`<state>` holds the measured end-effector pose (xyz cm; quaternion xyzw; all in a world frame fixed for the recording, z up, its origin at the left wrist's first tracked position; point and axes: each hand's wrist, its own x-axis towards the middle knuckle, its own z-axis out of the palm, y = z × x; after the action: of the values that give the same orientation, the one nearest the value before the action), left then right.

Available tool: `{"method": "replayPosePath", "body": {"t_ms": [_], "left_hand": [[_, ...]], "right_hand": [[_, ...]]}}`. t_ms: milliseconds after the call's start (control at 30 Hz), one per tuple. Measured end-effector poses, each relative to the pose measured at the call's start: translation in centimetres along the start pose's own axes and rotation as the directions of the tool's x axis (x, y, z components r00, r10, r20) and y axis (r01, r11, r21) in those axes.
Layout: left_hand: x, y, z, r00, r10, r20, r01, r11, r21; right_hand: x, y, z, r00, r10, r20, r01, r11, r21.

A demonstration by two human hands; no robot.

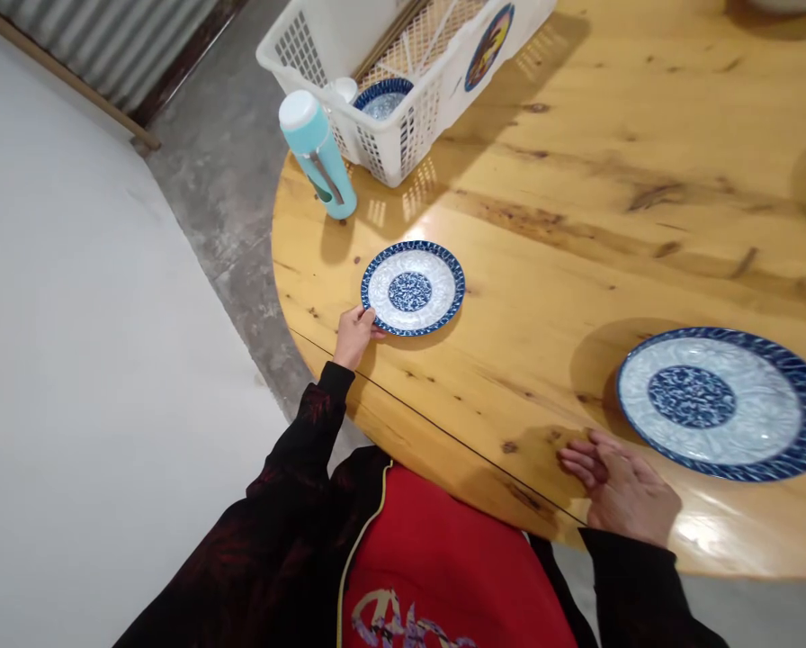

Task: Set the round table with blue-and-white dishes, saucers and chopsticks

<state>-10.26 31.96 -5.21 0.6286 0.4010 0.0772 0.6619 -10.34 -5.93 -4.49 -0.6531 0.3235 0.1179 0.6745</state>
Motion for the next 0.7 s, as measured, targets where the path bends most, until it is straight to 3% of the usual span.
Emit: {"method": "replayPosePath", "body": {"t_ms": [100, 200, 367, 500, 700], "left_hand": [[0.4, 0.1, 0.0, 1.0, 0.007, -0.022, -0.007, 1.0, -0.002], [0.7, 0.5, -0.1, 0.999, 0.02, -0.033, -0.02, 1.0, 0.002], [0.9, 1.7, -0.3, 1.0, 0.009, -0.03, -0.008, 1.0, 0.021], [1.7, 2.1, -0.4, 0.997, 0.065, -0.027, -0.065, 0.998, 0.023], [2.5, 2.5, -0.4, 0.998, 0.065, -0.01, -0.064, 0.997, 0.044]], "right_hand": [[0.0, 0.1, 0.0, 0.999, -0.047, -0.004, 0.047, 0.999, 0.008], [0.3, 0.2, 0.1, 1.0, -0.009, -0.024, 0.011, 0.998, 0.06], [1.2, -0.8, 0.3, 0.983, 0.077, -0.167, -0.05, 0.986, 0.16], [2.8, -1.8, 0.5, 0.985, 0.113, -0.133, -0.077, 0.965, 0.252], [4.9, -2.5, 0.7, 0.976, 0.114, -0.185, -0.057, 0.956, 0.289]]}}
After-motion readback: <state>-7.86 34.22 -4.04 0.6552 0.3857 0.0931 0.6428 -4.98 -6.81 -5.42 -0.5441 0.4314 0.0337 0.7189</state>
